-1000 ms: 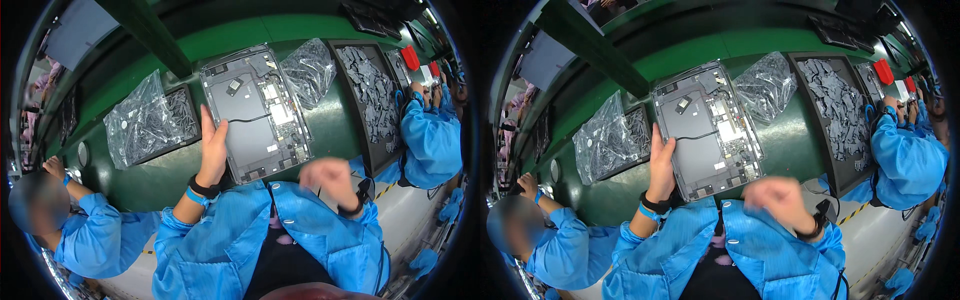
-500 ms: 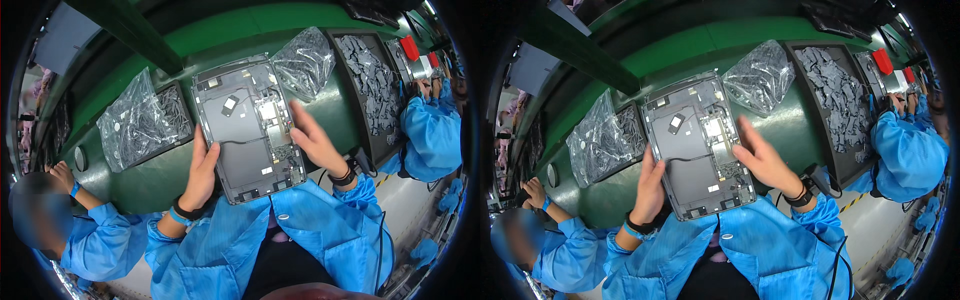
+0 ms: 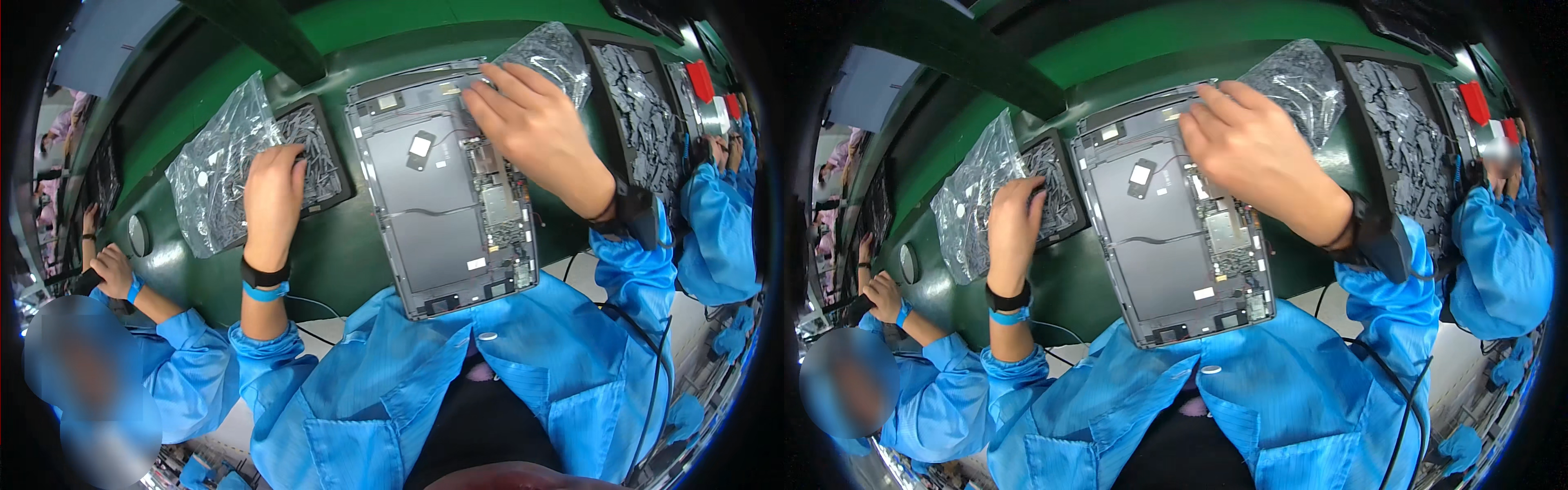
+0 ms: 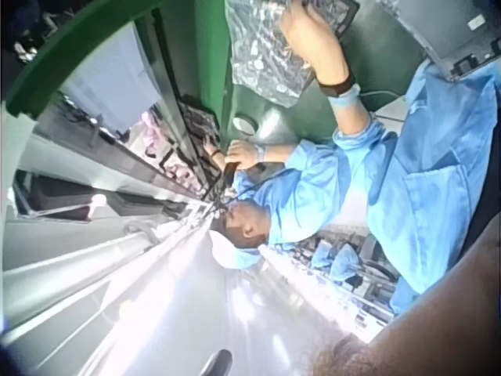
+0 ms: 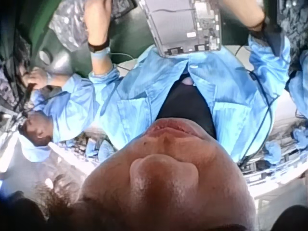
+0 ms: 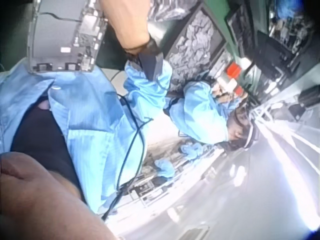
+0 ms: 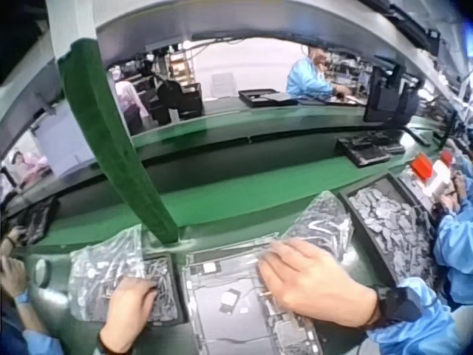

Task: The person is assembling internal components of a tablet or laptop device on a production line.

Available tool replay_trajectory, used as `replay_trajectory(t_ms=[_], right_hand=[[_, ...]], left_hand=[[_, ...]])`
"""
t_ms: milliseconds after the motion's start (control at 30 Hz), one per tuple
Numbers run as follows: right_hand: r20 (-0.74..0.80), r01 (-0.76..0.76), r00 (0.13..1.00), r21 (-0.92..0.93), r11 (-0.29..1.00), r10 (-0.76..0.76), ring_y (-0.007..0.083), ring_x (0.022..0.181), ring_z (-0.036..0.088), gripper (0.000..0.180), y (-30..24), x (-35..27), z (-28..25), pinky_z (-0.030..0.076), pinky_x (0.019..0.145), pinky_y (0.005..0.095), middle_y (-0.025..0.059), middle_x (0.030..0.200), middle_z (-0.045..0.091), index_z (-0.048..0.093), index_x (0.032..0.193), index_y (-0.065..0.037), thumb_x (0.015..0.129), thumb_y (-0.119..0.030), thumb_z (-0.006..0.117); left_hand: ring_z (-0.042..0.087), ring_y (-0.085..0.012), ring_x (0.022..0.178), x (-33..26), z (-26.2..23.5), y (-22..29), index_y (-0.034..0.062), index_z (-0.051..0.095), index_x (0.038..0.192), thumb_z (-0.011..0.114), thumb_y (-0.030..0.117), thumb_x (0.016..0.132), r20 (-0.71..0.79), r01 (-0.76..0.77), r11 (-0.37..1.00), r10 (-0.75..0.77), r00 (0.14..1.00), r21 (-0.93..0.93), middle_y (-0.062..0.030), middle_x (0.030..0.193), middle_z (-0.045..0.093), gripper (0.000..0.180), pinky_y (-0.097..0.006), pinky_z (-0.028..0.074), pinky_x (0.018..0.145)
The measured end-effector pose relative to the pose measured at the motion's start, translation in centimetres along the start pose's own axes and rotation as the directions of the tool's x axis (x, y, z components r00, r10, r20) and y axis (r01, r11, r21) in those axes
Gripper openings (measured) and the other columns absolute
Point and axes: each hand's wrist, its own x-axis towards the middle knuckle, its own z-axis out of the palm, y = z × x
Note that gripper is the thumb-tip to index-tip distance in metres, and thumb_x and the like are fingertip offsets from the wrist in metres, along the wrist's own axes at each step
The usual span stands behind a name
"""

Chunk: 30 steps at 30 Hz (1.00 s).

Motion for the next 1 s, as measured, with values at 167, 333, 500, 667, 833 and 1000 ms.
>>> replay_trajectory(t_ms=[167, 333, 500, 667, 833, 1000], right_hand=[[0.002, -0.058, 0.998, 0.249, 0.967, 0.059, 0.0275, 0.108, 0.062, 0.029, -1.7, -4.3, -1.8, 0.051, 0.092, 0.0401, 0.0099, 0.105, 0.069, 0.068, 0.097, -0.002, 0.07, -0.01, 0.064], [-0.046, -0.219, 0.965, 0.404, 0.888, 0.259, 0.0274, 0.1, 0.064, 0.022, -0.9, -6.9, -1.7, 0.052, 0.083, 0.0393, 0.0072, 0.105, 0.069, 0.069, 0.093, -0.004, 0.072, -0.009, 0.07], [-0.027, -0.496, 0.832, 0.413, 0.764, 0.555, 0.028, 0.081, 0.062, 0.017, 3.4, -8.1, 2.7, 0.052, 0.071, 0.0368, 0.0076, 0.086, 0.067, 0.07, 0.09, -0.006, 0.074, -0.003, 0.068], [0.101, -0.392, 0.916, 0.424, 0.816, 0.388, 0.0283, 0.085, 0.06, 0.011, 4.5, -7.8, 6.4, 0.051, 0.075, 0.038, 0.0073, 0.086, 0.063, 0.068, 0.087, -0.005, 0.076, -0.005, 0.067], [0.209, -0.317, 0.945, 0.397, 0.861, 0.252, 0.0278, 0.087, 0.06, 0.008, 4.6, -7.2, 7.6, 0.051, 0.076, 0.0382, 0.0076, 0.088, 0.06, 0.067, 0.086, -0.004, 0.078, -0.007, 0.067], [0.213, -0.303, 0.948, 0.372, 0.877, 0.237, 0.0284, 0.091, 0.058, 0.008, 4.4, -6.9, 7.6, 0.05, 0.08, 0.0385, 0.0092, 0.086, 0.055, 0.061, 0.082, -0.004, 0.074, -0.005, 0.06]], left_hand=[[0.057, -0.0357, 0.097, -0.3, 0.2, 0.8, 0.0014, 0.065, 0.096, 0.07, 0.002, 0.077, 0.0, 0.04, 0.999, -0.04, 0.999, -0.019, -0.0159, 0.098, 0.062, 0.02, -0.042, 0.046, 0.085], [0.058, -0.0338, 0.089, 0.4, 0.3, 1.0, -0.0021, 0.064, 0.089, 0.068, 0.0, 0.079, 0.029, 0.083, 0.995, -0.082, 0.996, -0.047, -0.0146, 0.091, 0.061, 0.011, -0.038, 0.046, 0.081], [0.06, -0.026, 0.086, 0.7, -0.6, 1.1, -0.0018, 0.064, 0.09, 0.065, 0.001, 0.084, 0.032, 0.107, 0.994, -0.106, 0.994, -0.038, -0.0124, 0.093, 0.063, 0.007, -0.034, 0.048, 0.074], [0.061, -0.0137, 0.075, 0.4, -0.5, 2.1, -0.001, 0.061, 0.098, 0.058, 0.007, 0.096, -0.096, 0.307, 0.921, -0.337, 0.937, -0.239, -0.0094, 0.093, 0.068, 0.009, -0.028, 0.048, 0.066], [0.061, -0.0109, 0.073, 0.3, -0.7, 5.4, -0.0028, 0.053, 0.106, 0.052, 0.006, 0.099, -0.131, 0.216, 0.703, -0.404, 0.905, -0.677, -0.013, 0.092, 0.067, 0.011, -0.021, 0.047, 0.062], [0.062, -0.0104, 0.07, 0.9, -0.5, 10.0, -0.0014, 0.05, 0.106, 0.052, 0.0, 0.097, -0.001, 0.093, 0.407, -0.224, 0.975, -0.909, -0.0133, 0.091, 0.066, 0.01, -0.019, 0.047, 0.059]])
